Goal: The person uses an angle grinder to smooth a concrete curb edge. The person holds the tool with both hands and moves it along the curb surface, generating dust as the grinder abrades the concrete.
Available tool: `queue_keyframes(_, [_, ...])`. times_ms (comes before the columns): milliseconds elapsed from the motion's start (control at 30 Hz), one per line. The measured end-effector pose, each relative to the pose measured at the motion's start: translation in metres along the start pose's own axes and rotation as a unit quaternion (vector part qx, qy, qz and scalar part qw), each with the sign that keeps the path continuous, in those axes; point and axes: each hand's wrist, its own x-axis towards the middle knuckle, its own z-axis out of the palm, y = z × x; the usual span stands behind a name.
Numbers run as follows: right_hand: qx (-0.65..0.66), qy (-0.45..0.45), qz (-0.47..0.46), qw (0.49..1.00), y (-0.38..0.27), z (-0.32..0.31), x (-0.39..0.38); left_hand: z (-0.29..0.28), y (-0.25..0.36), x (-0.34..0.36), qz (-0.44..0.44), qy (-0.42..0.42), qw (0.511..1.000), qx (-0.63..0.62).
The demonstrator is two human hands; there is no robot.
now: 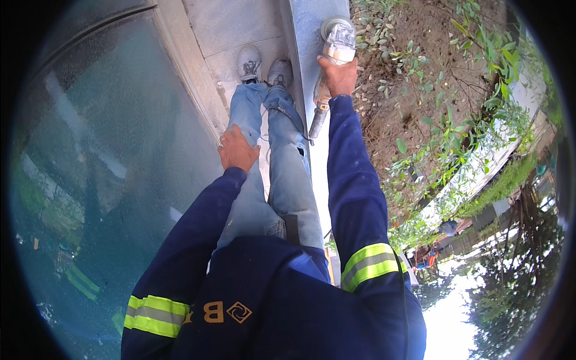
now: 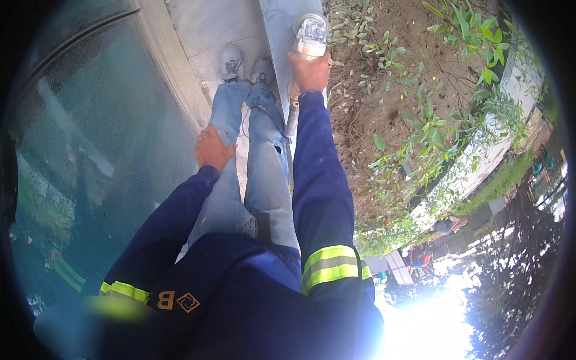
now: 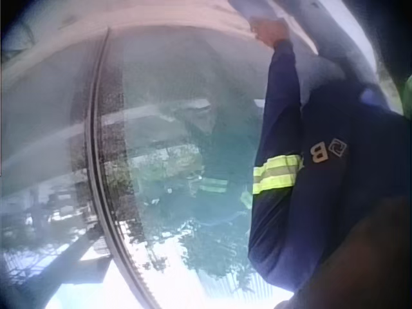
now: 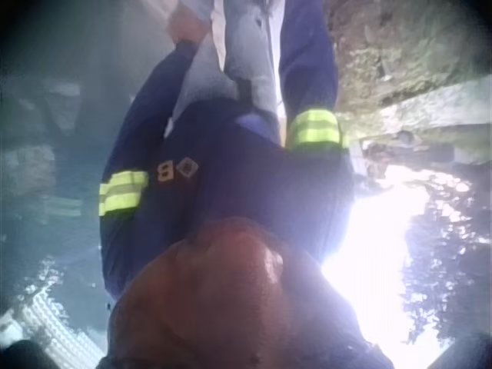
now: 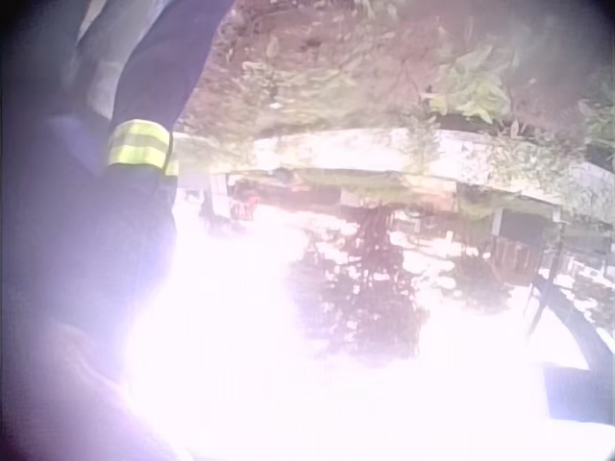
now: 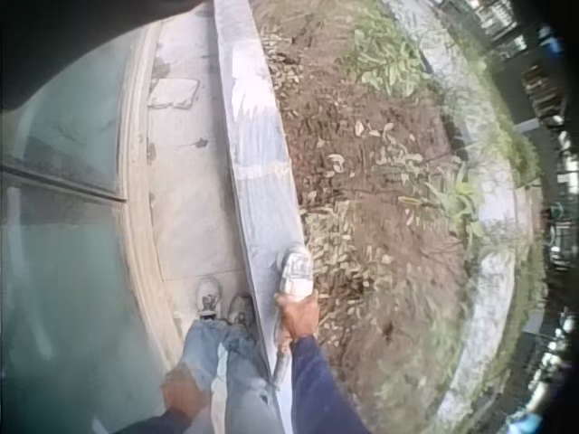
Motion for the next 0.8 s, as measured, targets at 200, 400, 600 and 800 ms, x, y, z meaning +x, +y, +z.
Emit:
queue_keyframes(200, [0.069,0.013,0.02,0.997,0.059,0.005,-0.022,0.023,0.068,0.03,0.214,0.0,0.962,-0.172])
queue_keyframes(400, [-0.014,-0.03,0.05,0.998,0.015,0.007,-0.057,0.05,0.12,0.045,0.144,-0.166,0.912,-0.347])
queue_keyframes(600, [-0.028,-0.05,0.015,0.998,-0.034,0.016,-0.047,0.083,0.146,0.07,0.145,-0.142,0.72,-0.664])
queue_keyframes(800, [-0.016,-0.025,0.006,1.0,-0.048,0.015,-0.023,0.059,0.173,0.071,0.087,-0.152,0.656,-0.734])
